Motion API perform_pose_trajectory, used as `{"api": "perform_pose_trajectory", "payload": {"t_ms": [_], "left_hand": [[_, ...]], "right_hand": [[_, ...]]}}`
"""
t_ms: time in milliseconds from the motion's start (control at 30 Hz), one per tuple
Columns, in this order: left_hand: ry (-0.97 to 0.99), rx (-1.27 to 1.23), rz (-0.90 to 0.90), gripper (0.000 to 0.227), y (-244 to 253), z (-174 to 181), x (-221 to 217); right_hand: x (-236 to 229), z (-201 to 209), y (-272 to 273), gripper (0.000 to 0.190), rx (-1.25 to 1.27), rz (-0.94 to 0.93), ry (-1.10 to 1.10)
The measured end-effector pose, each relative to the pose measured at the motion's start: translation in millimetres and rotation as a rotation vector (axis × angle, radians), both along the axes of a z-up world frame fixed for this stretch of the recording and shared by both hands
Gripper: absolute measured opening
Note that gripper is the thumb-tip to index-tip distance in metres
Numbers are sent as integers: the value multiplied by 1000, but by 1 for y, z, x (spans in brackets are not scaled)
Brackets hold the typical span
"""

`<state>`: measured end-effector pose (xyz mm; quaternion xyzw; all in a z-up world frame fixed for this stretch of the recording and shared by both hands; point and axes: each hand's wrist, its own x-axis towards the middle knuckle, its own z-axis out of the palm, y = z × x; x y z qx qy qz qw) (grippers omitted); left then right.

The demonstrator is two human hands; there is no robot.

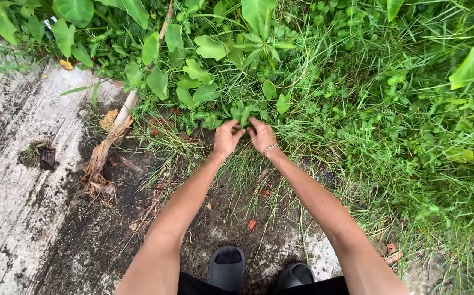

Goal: Picking blades of grass from the ground by hand.

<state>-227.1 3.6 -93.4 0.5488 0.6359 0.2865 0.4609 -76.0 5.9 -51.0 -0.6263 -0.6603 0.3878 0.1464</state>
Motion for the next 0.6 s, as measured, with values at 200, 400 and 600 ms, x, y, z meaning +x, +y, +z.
{"api": "perform_pose_trajectory", "payload": {"t_ms": [200, 400, 600], "left_hand": [[-63, 88, 210, 14, 13, -26, 16], [-85, 114, 348, 11, 16, -45, 23], [-412, -178, 471, 13, 10, -66, 33]], "right_hand": [[7, -78, 26, 10, 190, -12, 42], [9, -127, 31, 12, 238, -9, 87], [15, -121, 22, 12, 129, -103, 47]]}}
